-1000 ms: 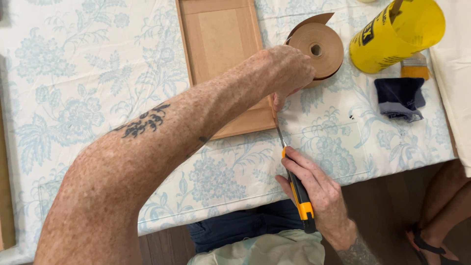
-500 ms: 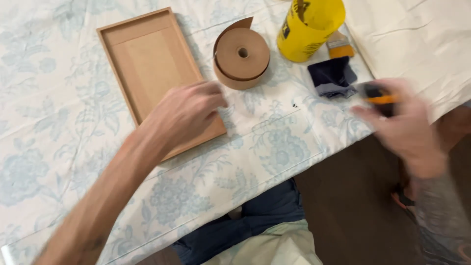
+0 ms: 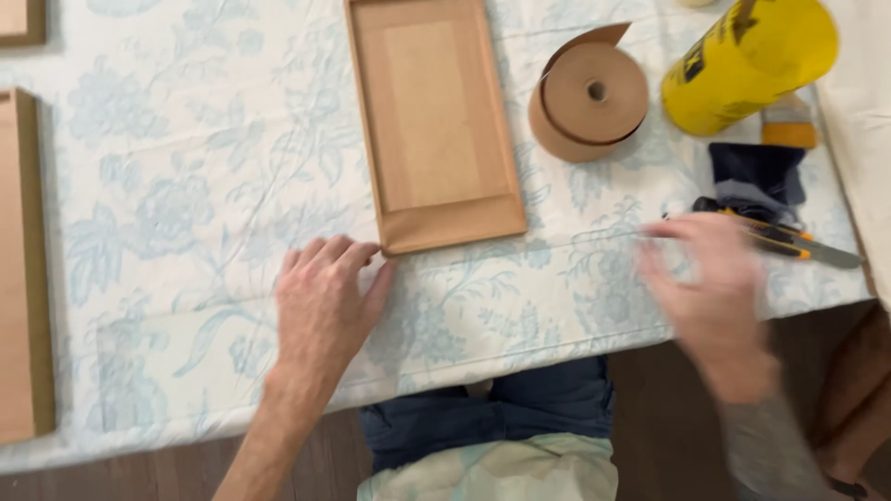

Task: Apply brown paper tape to the back of a wooden picture frame to seal it.

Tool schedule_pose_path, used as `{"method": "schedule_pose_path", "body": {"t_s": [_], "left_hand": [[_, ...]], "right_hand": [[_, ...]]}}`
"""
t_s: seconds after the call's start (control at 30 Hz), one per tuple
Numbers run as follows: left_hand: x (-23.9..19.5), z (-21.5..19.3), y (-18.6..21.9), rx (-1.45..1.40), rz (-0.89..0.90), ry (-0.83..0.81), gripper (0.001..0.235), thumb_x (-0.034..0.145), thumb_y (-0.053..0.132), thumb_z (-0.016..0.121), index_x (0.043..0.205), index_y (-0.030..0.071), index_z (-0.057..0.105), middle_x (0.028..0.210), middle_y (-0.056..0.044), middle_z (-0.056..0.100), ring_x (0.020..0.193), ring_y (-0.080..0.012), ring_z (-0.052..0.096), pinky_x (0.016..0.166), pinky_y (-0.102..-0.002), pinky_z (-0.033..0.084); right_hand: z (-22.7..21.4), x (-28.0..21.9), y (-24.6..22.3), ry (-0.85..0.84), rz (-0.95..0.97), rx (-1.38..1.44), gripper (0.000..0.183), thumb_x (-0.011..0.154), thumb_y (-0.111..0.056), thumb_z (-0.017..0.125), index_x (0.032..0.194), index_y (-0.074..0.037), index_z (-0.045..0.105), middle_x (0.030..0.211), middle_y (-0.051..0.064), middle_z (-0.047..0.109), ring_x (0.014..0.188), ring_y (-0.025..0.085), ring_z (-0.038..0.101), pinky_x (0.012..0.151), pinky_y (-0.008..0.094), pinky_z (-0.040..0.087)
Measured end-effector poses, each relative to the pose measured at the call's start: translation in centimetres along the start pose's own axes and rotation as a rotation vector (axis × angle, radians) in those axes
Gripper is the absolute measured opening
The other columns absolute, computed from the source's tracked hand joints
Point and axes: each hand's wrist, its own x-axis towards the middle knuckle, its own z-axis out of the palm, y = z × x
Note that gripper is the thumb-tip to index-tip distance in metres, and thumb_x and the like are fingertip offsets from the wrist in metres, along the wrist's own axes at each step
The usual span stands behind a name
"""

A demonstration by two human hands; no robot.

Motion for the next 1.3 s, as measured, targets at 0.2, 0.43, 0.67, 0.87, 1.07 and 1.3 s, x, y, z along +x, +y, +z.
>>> {"method": "schedule_pose_path", "body": {"t_s": [0.2,0.43,0.67,0.87,1.07,1.3], "left_hand": [[0.3,1.0,0.0,-0.159,-0.058,0.029,0.007,0.082,0.023,0.080,0.089,0.023,0.077,0.073,0.005,0.067,0.076,-0.0188,0.068,0.069,-0.034,0.048],[-0.2,1.7,-0.4,-0.189,-0.055,0.061,0.008,0.080,0.022,0.083,0.085,0.022,0.075,0.070,0.003,0.064,0.074,-0.0201,0.067,0.068,-0.035,0.047],[-0.1,1.8,-0.4,-0.196,-0.041,0.103,0.010,0.078,0.022,0.083,0.083,0.019,0.075,0.068,0.001,0.063,0.072,-0.0214,0.066,0.069,-0.036,0.047],[-0.3,2.8,-0.2,-0.174,-0.027,0.168,0.012,0.075,0.022,0.084,0.078,0.016,0.074,0.066,-0.002,0.062,0.071,-0.0229,0.065,0.068,-0.037,0.047],[-0.1,3.1,0.6,-0.104,-0.009,0.244,0.021,0.073,0.023,0.084,0.071,0.011,0.067,0.065,-0.006,0.057,0.070,-0.0264,0.062,0.067,-0.040,0.045],[-0.5,4.1,0.7,-0.054,-0.005,0.275,0.022,0.071,0.024,0.082,0.070,0.011,0.064,0.067,-0.007,0.055,0.071,-0.0265,0.060,0.067,-0.040,0.044]], "right_hand": [[5.9,4.2,-8.4,-0.172,-0.229,0.183,0.012,0.092,-0.015,0.077,0.102,-0.017,0.071,0.095,-0.004,0.067,0.096,0.019,0.066,0.089,0.034,0.052],[5.9,4.6,-8.2,-0.290,-0.251,0.028,0.012,0.096,-0.011,0.070,0.107,-0.014,0.067,0.099,0.002,0.064,0.101,0.023,0.065,0.087,0.037,0.052],[6.1,4.9,-8.3,-0.300,-0.264,0.007,0.007,0.101,-0.012,0.068,0.106,-0.015,0.066,0.096,0.002,0.061,0.099,0.022,0.064,0.087,0.035,0.053],[6.6,5.0,-8.8,-0.296,-0.272,-0.004,0.006,0.100,-0.012,0.069,0.104,-0.015,0.066,0.095,0.003,0.062,0.098,0.023,0.065,0.086,0.036,0.054],[8.6,4.2,-11.1,-0.293,-0.306,-0.022,0.008,0.101,-0.013,0.067,0.107,-0.015,0.064,0.098,0.003,0.061,0.101,0.021,0.062,0.086,0.035,0.052],[10.3,5.5,-17.6,-0.301,-0.448,0.007,0.012,0.097,-0.012,0.066,0.109,-0.014,0.063,0.101,0.004,0.059,0.103,0.021,0.061,0.088,0.032,0.051]]}}
